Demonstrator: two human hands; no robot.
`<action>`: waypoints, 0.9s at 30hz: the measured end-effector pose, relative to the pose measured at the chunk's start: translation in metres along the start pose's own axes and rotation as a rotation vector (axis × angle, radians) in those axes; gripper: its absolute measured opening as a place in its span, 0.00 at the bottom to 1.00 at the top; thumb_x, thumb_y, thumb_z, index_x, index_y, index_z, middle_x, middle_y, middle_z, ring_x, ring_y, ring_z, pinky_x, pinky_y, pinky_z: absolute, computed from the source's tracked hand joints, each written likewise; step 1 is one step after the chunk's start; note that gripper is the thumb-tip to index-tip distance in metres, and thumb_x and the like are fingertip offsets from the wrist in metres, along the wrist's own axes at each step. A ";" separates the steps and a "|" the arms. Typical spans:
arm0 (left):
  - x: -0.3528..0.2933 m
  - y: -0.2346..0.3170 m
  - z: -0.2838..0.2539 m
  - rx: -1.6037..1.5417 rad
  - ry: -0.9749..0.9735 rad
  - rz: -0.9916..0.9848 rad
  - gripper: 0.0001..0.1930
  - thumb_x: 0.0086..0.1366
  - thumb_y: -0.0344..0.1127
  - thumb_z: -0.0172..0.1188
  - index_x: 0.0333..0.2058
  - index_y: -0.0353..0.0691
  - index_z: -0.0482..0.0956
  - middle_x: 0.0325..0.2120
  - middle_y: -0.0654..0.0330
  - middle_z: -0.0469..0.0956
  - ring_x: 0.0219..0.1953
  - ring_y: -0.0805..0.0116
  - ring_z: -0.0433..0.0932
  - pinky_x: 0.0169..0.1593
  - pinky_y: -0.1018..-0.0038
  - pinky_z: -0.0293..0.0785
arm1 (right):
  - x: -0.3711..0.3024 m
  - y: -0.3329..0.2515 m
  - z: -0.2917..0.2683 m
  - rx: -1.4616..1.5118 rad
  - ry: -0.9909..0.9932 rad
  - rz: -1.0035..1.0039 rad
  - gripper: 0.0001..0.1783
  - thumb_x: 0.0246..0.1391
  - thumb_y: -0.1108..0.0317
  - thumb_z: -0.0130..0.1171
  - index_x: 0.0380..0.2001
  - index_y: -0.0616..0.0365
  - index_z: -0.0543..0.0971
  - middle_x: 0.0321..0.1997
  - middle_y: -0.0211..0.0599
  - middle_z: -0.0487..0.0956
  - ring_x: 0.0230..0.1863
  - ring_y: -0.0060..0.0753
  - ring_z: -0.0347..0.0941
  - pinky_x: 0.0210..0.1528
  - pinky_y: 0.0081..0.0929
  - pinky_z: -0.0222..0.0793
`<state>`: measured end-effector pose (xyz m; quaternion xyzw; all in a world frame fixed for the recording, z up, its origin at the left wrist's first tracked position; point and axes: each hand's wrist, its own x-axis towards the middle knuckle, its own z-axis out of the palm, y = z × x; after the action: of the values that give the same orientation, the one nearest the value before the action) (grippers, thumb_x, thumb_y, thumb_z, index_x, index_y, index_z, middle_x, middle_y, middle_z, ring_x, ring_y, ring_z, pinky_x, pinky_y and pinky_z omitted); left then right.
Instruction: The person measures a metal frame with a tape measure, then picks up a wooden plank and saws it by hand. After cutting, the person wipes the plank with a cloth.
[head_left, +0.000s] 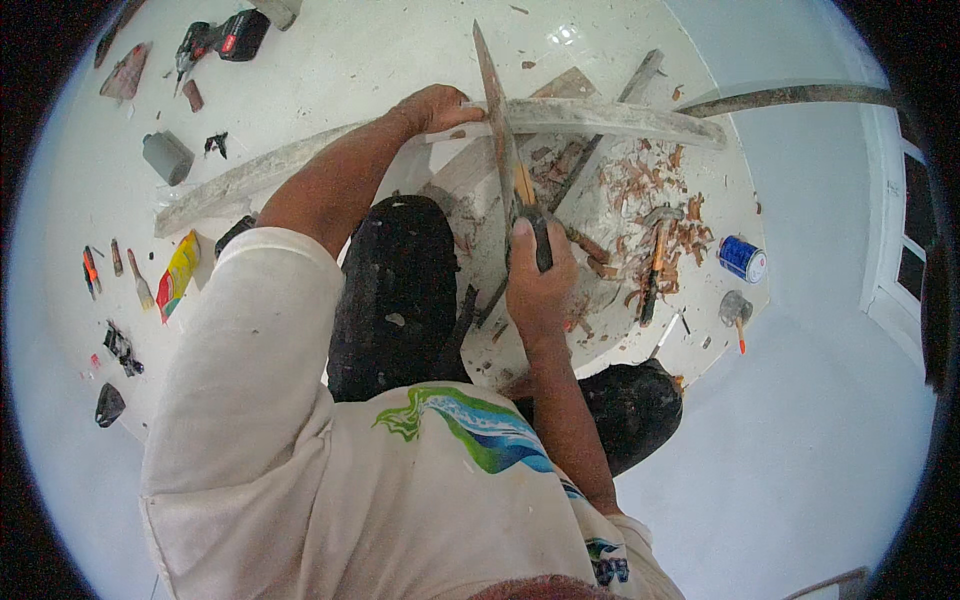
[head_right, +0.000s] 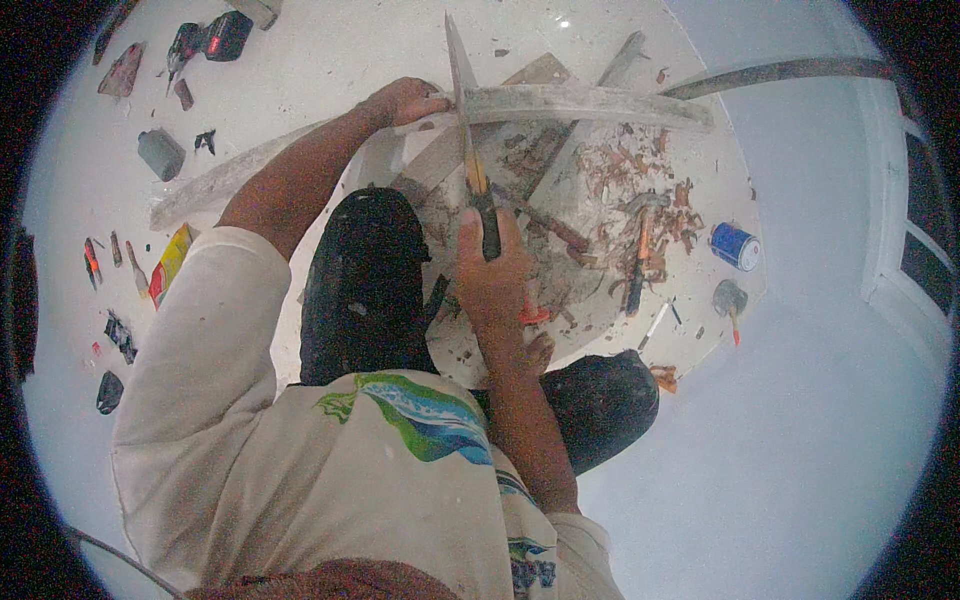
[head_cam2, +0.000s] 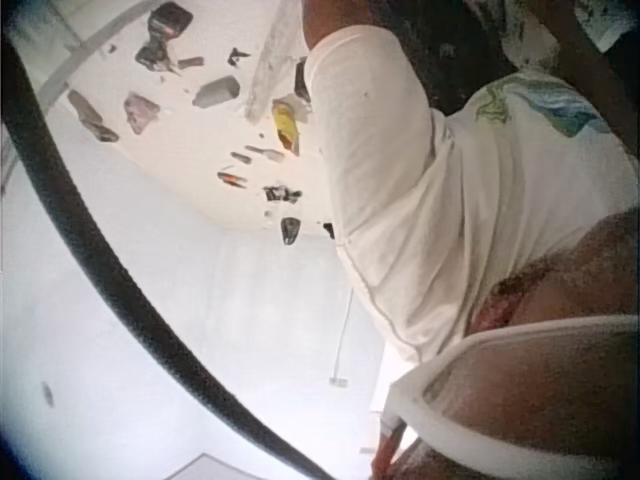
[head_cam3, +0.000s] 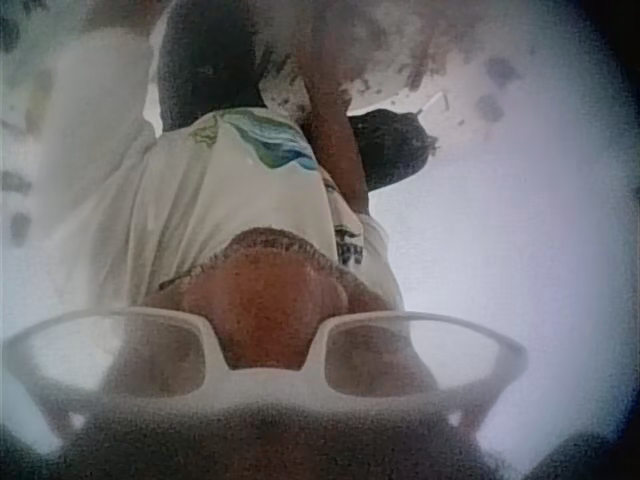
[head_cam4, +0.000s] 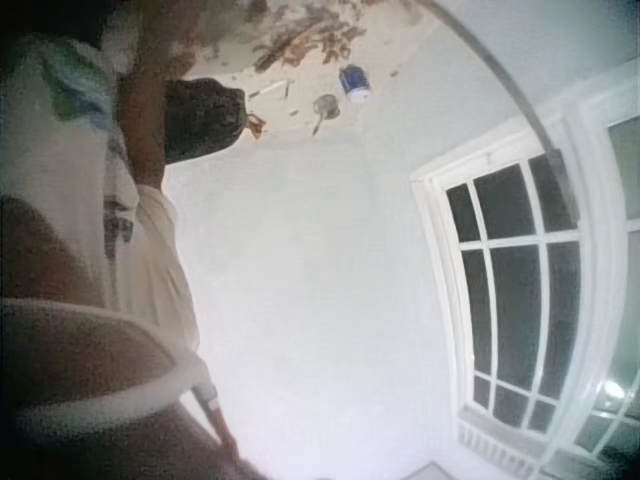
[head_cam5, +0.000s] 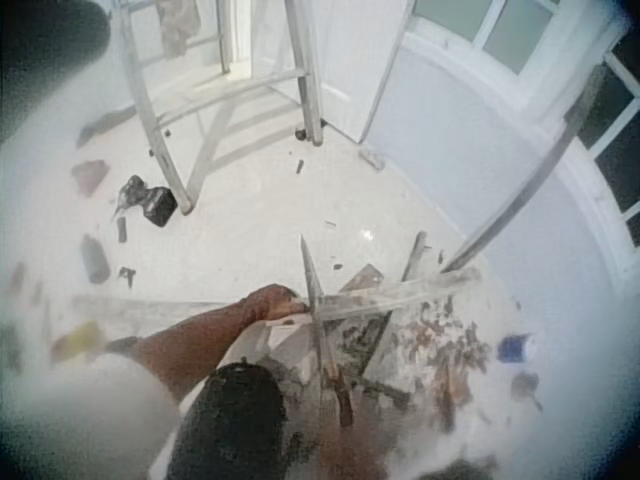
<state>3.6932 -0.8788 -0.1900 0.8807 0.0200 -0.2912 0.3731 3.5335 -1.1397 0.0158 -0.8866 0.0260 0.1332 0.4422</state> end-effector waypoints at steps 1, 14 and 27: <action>0.003 0.000 -0.005 0.019 -0.024 -0.011 0.38 0.63 0.68 0.58 0.47 0.33 0.87 0.44 0.42 0.86 0.47 0.46 0.85 0.55 0.54 0.79 | 0.009 -0.004 0.004 0.009 -0.003 0.007 0.12 0.70 0.63 0.59 0.42 0.63 0.81 0.30 0.37 0.80 0.31 0.29 0.75 0.37 0.30 0.74; 0.007 -0.019 0.010 0.103 0.108 0.078 0.38 0.65 0.70 0.55 0.45 0.34 0.87 0.40 0.44 0.87 0.44 0.44 0.85 0.53 0.53 0.79 | 0.007 0.014 0.020 0.057 -0.014 -0.023 0.16 0.69 0.57 0.61 0.42 0.62 0.80 0.31 0.49 0.81 0.33 0.51 0.80 0.37 0.44 0.74; -0.006 0.012 -0.007 0.249 -0.126 0.000 0.32 0.49 0.50 0.78 0.49 0.34 0.86 0.45 0.47 0.87 0.48 0.49 0.85 0.53 0.55 0.81 | -0.007 -0.004 0.013 -0.109 0.043 -0.001 0.18 0.69 0.59 0.60 0.46 0.67 0.81 0.34 0.45 0.82 0.32 0.39 0.78 0.38 0.35 0.74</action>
<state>3.6951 -0.8820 -0.1754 0.9000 -0.0396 -0.3463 0.2616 3.5248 -1.1273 0.0136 -0.9120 0.0279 0.1152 0.3927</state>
